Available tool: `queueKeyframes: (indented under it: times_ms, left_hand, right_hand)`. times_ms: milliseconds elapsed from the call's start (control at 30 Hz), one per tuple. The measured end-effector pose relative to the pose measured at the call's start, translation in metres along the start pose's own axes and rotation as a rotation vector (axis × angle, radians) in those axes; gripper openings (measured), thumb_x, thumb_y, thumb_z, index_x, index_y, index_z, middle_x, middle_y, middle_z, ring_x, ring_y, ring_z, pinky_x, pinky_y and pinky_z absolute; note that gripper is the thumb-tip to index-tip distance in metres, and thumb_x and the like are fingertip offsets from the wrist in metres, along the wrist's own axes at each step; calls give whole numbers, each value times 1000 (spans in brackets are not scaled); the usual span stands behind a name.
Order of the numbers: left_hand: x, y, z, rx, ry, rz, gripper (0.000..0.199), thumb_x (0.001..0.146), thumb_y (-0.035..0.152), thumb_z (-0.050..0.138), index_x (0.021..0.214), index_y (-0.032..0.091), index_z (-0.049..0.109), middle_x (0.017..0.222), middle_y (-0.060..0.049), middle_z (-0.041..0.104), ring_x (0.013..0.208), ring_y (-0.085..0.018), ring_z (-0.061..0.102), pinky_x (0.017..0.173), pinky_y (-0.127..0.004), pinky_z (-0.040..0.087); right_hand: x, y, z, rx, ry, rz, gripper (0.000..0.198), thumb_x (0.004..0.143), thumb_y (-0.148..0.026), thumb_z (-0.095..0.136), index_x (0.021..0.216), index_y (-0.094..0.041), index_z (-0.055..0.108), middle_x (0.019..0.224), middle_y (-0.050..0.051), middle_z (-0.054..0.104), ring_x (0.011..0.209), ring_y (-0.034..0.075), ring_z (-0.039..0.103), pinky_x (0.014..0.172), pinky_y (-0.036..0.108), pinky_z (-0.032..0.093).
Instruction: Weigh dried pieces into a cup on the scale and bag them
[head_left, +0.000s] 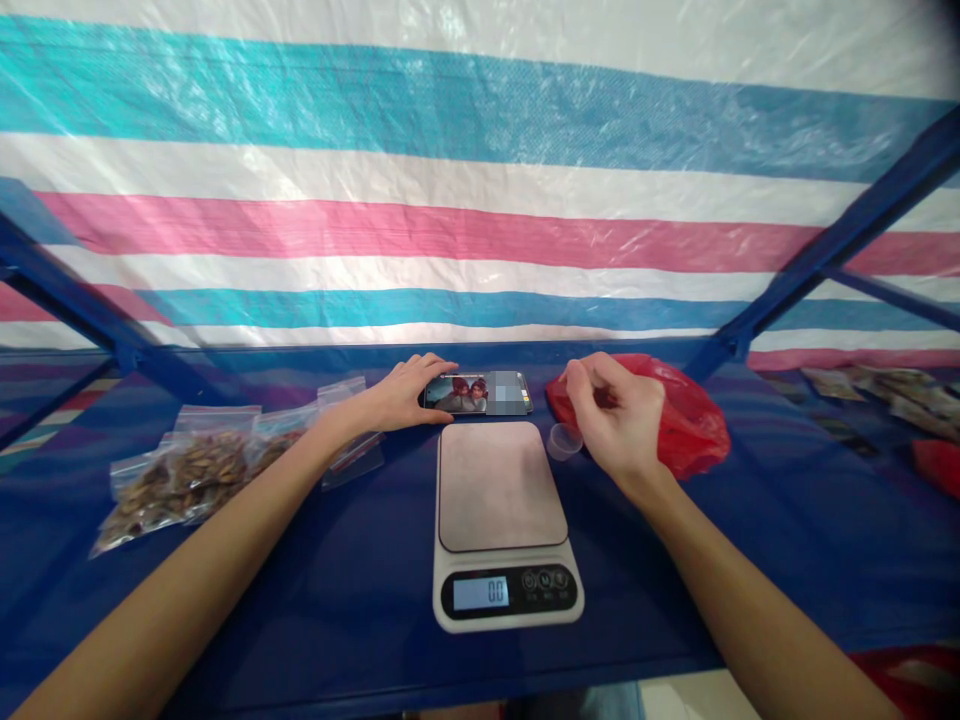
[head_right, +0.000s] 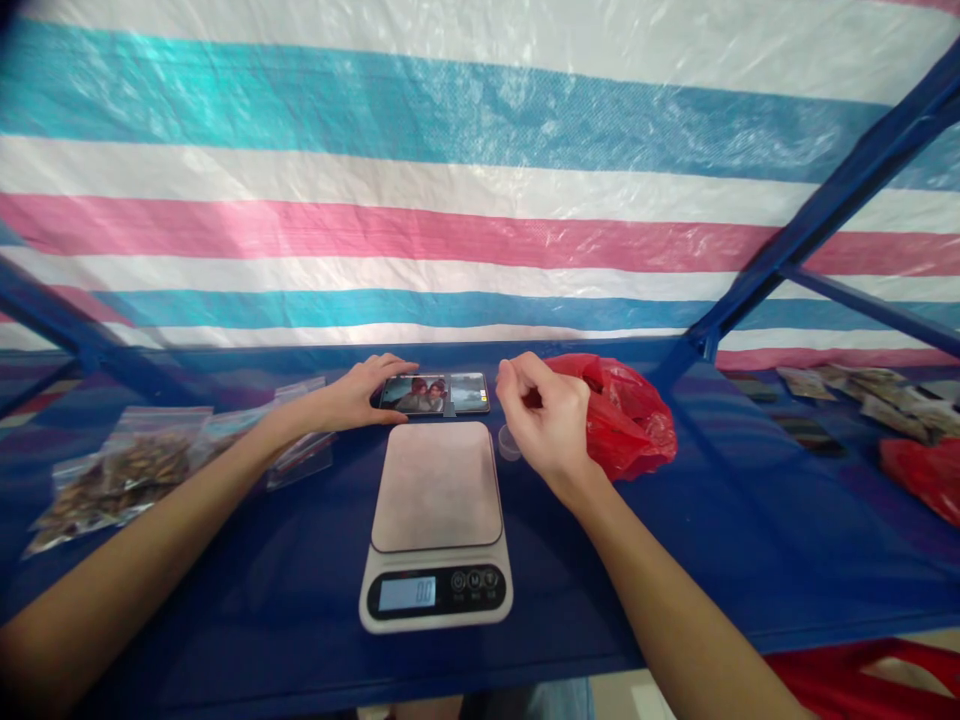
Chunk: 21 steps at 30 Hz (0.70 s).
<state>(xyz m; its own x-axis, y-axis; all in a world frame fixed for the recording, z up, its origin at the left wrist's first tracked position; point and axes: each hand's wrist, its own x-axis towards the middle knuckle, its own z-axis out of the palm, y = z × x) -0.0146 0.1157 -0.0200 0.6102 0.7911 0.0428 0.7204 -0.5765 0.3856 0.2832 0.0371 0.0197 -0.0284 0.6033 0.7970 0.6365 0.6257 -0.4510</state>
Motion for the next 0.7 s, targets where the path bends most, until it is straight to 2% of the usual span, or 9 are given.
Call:
queueKeyframes:
  times_ms: [100, 200, 233, 300, 367, 467, 600, 700]
  left_hand:
    - [-8, 8, -7, 11, -35, -48, 86, 92, 51, 69, 166, 23, 35, 156, -17, 53, 143, -37, 50, 119, -56, 40]
    - [-24, 16, -16, 20, -51, -70, 94, 92, 54, 70, 170, 26, 25, 172, -16, 38, 157, -40, 36, 127, -60, 30]
    - [-31, 18, -18, 27, -25, -64, 94, 93, 55, 70, 170, 26, 25, 174, -15, 35, 159, -39, 32, 128, -60, 29]
    - [-45, 24, -20, 34, 101, -50, 79, 100, 51, 62, 168, 28, 30, 173, -12, 39, 159, -36, 34, 129, -57, 30]
    - [-58, 32, -20, 43, 266, -55, 56, 107, 40, 50, 161, 27, 42, 163, -12, 52, 152, -32, 45, 125, -54, 37]
    - [-74, 43, -17, 59, 425, -15, 40, 108, 25, 44, 145, 23, 58, 140, -11, 67, 132, -27, 61, 114, -47, 47]
    - [-84, 48, -15, 96, 555, 21, 31, 104, 13, 44, 121, 20, 69, 110, -7, 75, 104, -22, 67, 94, -38, 53]
    - [-84, 43, -12, 190, 545, 107, 30, 101, 9, 44, 98, 18, 72, 83, -3, 73, 81, -20, 64, 78, -34, 51]
  right_hand:
    - [3, -4, -5, -1, 5, 46, 40, 105, -30, 59, 67, -20, 54, 55, -5, 39, 50, 8, 34, 50, 25, 30]
    - [6, 4, -11, 5, -43, 133, 43, 105, -38, 58, 66, -21, 54, 56, -4, 41, 51, 10, 36, 50, 27, 31]
    - [8, 9, -13, 16, -87, 158, 44, 105, -40, 58, 66, -21, 54, 56, -3, 42, 51, 11, 37, 50, 28, 31]
    - [9, 23, -18, 64, -193, 192, 45, 105, -44, 58, 66, -21, 55, 57, -3, 47, 51, 12, 40, 51, 28, 32]
    - [10, 36, -23, 109, -270, 218, 43, 105, -46, 57, 71, -21, 61, 57, -2, 50, 52, 12, 44, 52, 28, 35]
    - [7, 44, -29, 101, -299, 212, 36, 106, -43, 57, 80, -20, 69, 58, -2, 54, 53, 13, 48, 54, 28, 39]
    - [0, 39, -33, 30, -388, 122, 30, 107, -38, 55, 91, -21, 74, 77, 2, 71, 65, 16, 62, 64, 29, 47]
    - [1, 37, -36, -1, -592, 37, 23, 105, -39, 60, 106, -23, 76, 100, 5, 78, 86, 21, 72, 78, 32, 53]
